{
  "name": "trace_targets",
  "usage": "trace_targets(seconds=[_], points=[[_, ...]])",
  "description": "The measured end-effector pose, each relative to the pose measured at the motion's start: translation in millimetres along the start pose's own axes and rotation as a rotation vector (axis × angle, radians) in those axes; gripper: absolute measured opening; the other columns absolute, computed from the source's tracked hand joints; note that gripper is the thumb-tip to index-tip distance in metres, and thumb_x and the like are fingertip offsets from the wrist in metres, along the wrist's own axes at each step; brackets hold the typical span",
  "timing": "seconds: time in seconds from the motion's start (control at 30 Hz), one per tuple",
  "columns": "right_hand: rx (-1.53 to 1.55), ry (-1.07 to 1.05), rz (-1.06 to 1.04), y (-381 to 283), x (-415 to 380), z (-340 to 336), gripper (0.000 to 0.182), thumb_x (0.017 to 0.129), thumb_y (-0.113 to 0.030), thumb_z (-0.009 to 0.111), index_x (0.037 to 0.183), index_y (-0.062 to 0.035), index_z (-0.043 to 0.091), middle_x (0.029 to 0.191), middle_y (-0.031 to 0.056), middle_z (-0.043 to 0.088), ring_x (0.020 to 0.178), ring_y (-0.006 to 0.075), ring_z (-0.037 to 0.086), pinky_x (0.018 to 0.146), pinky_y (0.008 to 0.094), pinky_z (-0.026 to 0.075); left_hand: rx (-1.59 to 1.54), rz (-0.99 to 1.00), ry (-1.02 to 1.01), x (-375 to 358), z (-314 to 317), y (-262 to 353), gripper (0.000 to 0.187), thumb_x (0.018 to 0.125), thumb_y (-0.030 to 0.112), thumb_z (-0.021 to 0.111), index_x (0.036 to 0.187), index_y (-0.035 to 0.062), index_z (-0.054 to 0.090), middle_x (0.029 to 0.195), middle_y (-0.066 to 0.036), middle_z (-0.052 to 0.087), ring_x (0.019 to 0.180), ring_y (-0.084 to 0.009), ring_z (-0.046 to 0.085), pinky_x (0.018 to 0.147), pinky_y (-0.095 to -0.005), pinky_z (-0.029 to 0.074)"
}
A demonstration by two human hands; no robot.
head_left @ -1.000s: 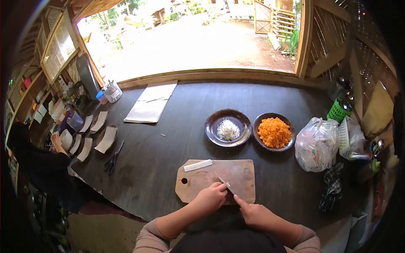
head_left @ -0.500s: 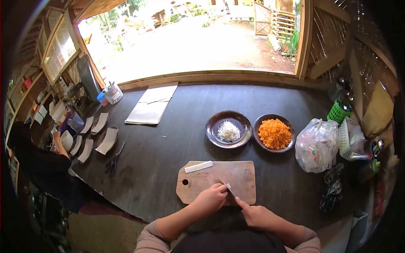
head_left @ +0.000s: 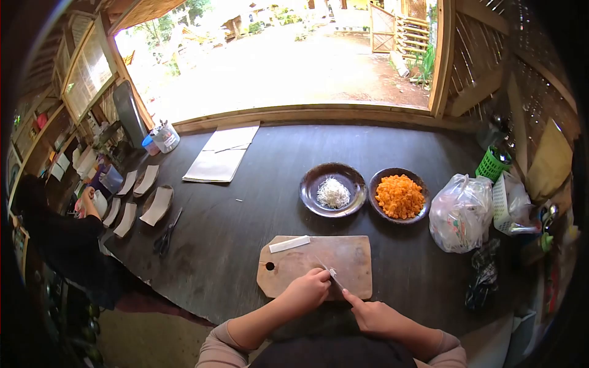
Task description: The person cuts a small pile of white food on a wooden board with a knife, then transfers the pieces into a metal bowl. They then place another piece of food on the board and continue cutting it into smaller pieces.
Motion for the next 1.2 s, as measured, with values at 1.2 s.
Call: trace_targets(seconds=[1.2], points=[[-0.053,0.058,-0.006,0,2,-4,0.058,0.093,-0.012,0.049,0.149,-0.0100,0.034,0.073,0.0244,0.064,0.063,0.0405,0.065,0.062,0.0485,0.054,0.094,0.152,0.055,0,8,-1,0.012,0.083,0.011,0.063,0.086,0.0006,0.067,0.104,-0.011,0.061,0.102,-0.0275,0.058,0.090,-0.0364,0.051]])
Point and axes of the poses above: each hand's wrist, its own x-axis towards the middle knuckle, its own z-axis out of the palm, y = z × x, the point moved 8 cm from there along x, towards the middle knuckle
